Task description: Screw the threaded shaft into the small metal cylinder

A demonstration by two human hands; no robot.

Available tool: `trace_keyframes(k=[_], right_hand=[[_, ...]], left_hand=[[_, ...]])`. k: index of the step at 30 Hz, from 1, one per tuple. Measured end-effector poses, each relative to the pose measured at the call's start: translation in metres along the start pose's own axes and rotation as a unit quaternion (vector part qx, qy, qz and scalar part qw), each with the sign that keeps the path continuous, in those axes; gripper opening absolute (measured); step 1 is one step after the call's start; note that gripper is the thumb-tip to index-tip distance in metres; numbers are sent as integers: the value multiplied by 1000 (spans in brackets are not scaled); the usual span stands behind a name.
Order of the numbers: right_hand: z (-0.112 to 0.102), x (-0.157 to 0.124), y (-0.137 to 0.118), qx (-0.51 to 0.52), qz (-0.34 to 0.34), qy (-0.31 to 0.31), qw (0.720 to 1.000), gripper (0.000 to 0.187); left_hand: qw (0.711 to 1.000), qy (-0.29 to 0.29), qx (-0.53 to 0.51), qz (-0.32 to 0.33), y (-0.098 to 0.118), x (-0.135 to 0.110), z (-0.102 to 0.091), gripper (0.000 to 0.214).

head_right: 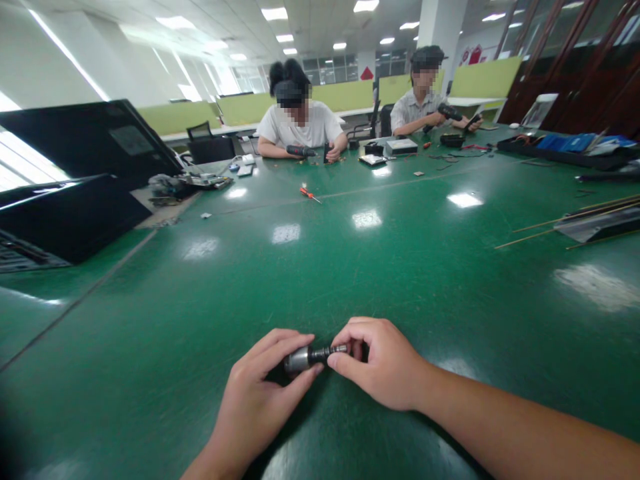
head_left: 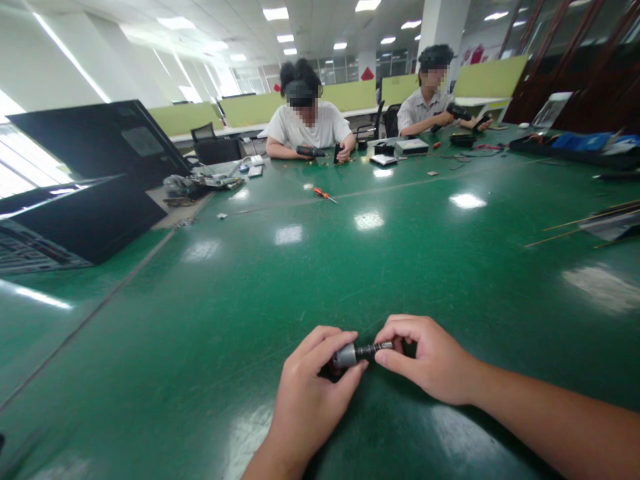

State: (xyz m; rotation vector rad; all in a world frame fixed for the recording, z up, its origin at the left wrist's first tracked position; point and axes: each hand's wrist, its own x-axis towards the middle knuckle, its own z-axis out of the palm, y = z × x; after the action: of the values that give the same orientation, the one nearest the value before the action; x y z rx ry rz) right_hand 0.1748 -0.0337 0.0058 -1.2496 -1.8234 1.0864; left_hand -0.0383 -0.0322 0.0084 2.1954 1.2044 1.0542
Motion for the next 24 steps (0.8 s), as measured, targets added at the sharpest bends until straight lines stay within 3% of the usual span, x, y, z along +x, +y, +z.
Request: trace_keyframes(k=[24], right_hand=[[-1, 0, 0, 11, 7, 3, 1000, 10]], left_hand=[[1000, 25, 5, -3, 3, 1, -3, 28]])
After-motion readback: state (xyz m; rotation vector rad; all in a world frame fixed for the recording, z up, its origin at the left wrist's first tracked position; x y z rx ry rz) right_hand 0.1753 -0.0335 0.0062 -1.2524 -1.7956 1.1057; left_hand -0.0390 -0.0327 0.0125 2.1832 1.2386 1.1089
